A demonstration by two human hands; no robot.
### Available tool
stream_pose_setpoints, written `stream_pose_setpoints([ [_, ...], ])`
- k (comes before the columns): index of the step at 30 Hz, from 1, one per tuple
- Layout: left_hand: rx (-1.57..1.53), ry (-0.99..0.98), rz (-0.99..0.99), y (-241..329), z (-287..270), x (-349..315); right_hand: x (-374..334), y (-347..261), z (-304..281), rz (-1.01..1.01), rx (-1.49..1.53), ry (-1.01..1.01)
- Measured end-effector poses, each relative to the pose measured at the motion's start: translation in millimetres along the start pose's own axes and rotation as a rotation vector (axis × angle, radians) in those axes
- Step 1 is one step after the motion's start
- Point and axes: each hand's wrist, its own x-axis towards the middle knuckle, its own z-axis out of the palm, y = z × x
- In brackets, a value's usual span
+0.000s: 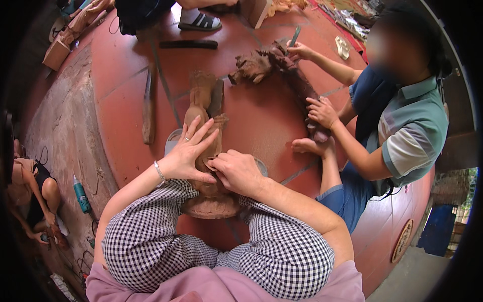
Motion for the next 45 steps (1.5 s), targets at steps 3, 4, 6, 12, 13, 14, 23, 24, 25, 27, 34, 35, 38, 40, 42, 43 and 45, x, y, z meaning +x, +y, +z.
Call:
stream_pose_setpoints([
  [3, -0.015, 0.012, 0.009, 2.6, -5.7, -2.2, -1.4, 1.3, -0.7, 0.009, 0.011, -0.011],
  [4, -0.031, 0.045, 0.025, -0.5, -4.4, -3.5, -1.7, 3.5, -0.4, -0.007, -0.006, -0.024],
  [6, -0.065, 0.104, 0.06, -5.0, -1.9, -4.3, -3.0, 6.2, -3.8, -0.036, -0.038, -0.047],
  [12, -0.094, 0.306, -0.01, -3.7, -53.6, -43.6, -15.9, 8.2, -54.5, 0.012, -0.067, -0.294],
  [13, -0.097, 0.269, -0.208, 3.0, -64.9, -50.7, -16.8, 7.8, -68.3, 0.034, -0.08, -0.345],
  [14, -0.044, 0.27, -0.194, 5.6, -76.8, -58.1, -17.5, 5.1, -82.3, 0.023, -0.12, -0.366],
  [23, 0.367, -0.079, -0.299, 63.5, -150.2, -141.4, -21.3, -32.4, -139.3, -0.004, -0.422, -0.577],
  [24, 0.36, -0.076, -0.229, 74.5, -149.4, -152.5, -22.4, -28.3, -129.9, -0.039, -0.42, -0.562],
  [25, 0.346, -0.067, -0.147, 90.5, -142.4, -156.2, -29.4, -24.5, -128.4, -0.06, -0.411, -0.541],
  [27, 0.297, -0.075, -0.083, 119.5, -122.4, -158.1, -47.2, -16.3, -126.1, -0.103, -0.391, -0.499],
  [34, 0.359, -0.091, -0.247, 143.3, 63.1, -145.7, -57.6, -9.4, -109.4, -0.052, -0.618, -0.671],
  [35, 0.341, -0.041, -0.326, 158.3, 86.1, -130.1, -66.7, -1.6, -110.4, -0.023, -0.61, -0.665],
  [38, 0.406, 0.096, -0.463, 174.9, 120.7, -116.7, -82.7, 0.0, -119.6, 0.009, -0.575, -0.6],
  [40, 0.503, 0.185, -0.468, 177.3, 127.0, -115.8, -86.2, 1.8, -128.8, -0.014, -0.569, -0.532],
  [42, 0.549, 0.201, -0.47, 180.5, 137.5, -105.0, -94.4, 2.4, -135.7, 0.073, -0.615, -0.58],
  [43, 0.6, 0.214, -0.463, 178.3, 142.7, -101.3, -98.6, 1.4, -137.9, 0.081, -0.628, -0.581],
  [45, 0.723, 0.265, -0.412, 173.9, 150.8, -92.1, -105.5, 2.5, -142.0, 0.097, -0.623, -0.563],
])
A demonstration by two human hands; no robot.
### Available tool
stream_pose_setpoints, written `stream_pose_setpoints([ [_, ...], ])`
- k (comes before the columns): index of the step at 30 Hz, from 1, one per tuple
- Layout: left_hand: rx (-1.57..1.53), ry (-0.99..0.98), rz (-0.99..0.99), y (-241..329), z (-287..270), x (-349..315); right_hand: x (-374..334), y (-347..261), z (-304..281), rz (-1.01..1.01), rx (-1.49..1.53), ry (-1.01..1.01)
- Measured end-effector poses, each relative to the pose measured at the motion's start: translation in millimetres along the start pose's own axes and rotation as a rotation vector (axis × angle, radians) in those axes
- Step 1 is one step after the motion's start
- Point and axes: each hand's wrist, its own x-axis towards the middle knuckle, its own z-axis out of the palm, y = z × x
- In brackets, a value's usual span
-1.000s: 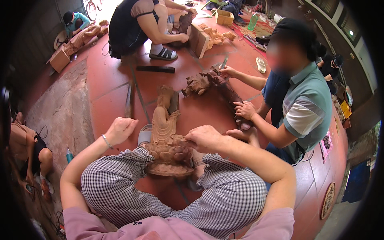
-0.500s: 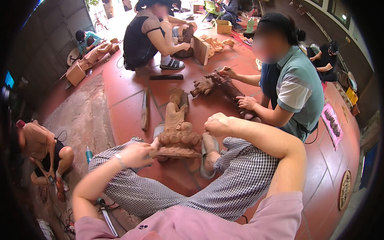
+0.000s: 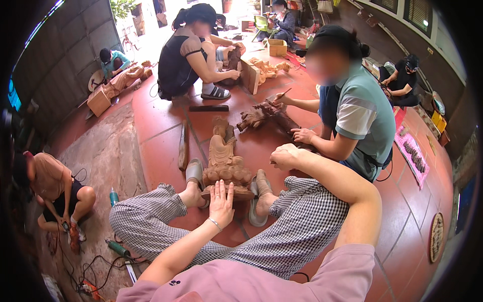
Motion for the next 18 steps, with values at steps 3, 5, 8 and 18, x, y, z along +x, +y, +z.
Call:
stream_pose_setpoints([
  [3, 0.02, 0.024, 0.031, 12.1, 7.3, 13.0, -7.9, 5.6, 2.9, 0.03, 0.041, 0.021],
  [5, 0.017, 0.006, 0.02, 23.2, 9.4, 19.8, -13.1, 7.6, -0.3, 0.06, 0.038, -0.004],
  [8, 0.02, 0.043, 0.018, 25.4, 15.1, 20.7, -12.2, 3.4, -4.2, 0.098, 0.044, -0.048],
  [18, -0.262, -0.002, 0.049, 23.3, -15.8, 18.7, -1.2, 9.1, 18.0, 0.045, 0.084, -0.066],
])
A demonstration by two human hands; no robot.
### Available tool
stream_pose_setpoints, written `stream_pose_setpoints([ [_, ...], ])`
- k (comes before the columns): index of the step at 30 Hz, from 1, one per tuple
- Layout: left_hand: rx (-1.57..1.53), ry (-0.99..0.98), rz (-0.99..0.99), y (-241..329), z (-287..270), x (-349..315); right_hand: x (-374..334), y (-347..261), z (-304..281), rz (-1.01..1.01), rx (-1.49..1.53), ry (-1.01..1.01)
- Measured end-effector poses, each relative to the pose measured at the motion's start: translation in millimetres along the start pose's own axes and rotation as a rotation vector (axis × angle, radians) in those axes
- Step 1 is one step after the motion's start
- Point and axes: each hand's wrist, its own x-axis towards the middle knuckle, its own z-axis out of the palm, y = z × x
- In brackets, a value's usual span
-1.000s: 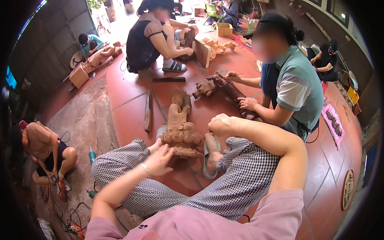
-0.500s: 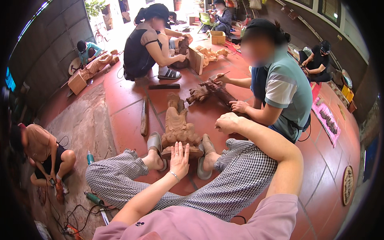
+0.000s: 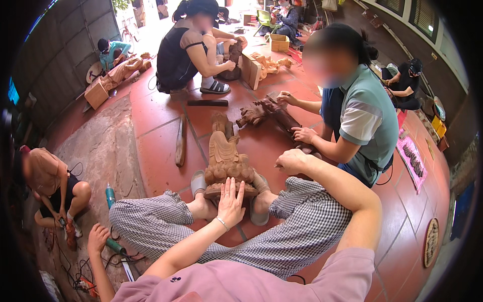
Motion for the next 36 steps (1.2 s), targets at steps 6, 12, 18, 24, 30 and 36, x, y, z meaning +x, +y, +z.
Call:
stream_pose_setpoints([
  [6, -0.5, 0.334, 0.055, -11.5, -28.4, 7.4, 15.8, 28.7, 56.7, -0.244, 0.019, 0.077],
  [12, -1.278, 0.285, -0.177, -16.1, -66.5, 35.4, 15.1, 9.5, 52.7, -0.205, 0.194, -0.013],
  [18, -1.746, 0.207, -0.021, -45.9, -137.6, 73.6, 39.8, 11.9, 39.9, -0.201, 0.314, -0.043],
  [24, -2.314, 0.062, 0.368, -62.8, -195.1, 112.2, 38.3, 10.3, -10.0, -0.15, 0.346, -0.026],
  [30, -2.595, 0.029, 0.417, -61.9, -189.3, 116.0, 58.1, -14.5, -13.6, -0.134, 0.551, 0.137],
  [36, -2.553, 0.145, 0.402, -67.5, -198.1, 112.6, 66.8, -35.5, 2.0, -0.169, 0.759, 0.195],
])
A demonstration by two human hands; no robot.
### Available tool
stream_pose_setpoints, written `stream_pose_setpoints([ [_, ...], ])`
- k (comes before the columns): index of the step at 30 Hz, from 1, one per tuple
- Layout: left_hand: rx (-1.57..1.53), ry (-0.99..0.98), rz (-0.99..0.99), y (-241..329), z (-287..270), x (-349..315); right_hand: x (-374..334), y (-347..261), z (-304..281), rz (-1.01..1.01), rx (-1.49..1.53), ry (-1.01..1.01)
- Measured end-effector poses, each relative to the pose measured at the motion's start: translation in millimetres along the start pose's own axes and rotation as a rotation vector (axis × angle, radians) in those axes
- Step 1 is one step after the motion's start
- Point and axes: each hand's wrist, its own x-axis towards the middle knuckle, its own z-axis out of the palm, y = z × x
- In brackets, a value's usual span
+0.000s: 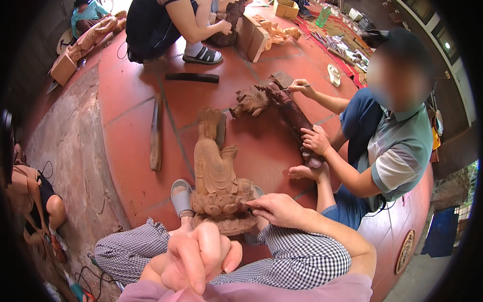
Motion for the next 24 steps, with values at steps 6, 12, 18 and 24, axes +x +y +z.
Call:
stream_pose_setpoints([
  [6, 0.008, 0.071, 0.031, 10.0, 13.6, 6.5, 7.0, 3.2, 12.4, -0.045, 0.08, 0.054],
  [12, 0.25, 0.054, 0.056, 5.8, 1.5, -12.1, 11.6, -0.8, 18.3, -0.016, 0.02, 0.165],
  [18, 1.344, 0.486, -0.202, -42.1, -104.4, -81.4, -4.9, 6.7, 13.7, 0.17, 0.093, 0.311],
  [24, 0.798, 0.912, -0.478, -36.4, -235.9, -138.7, 10.6, 29.7, 37.9, 0.197, 0.367, 0.171],
])
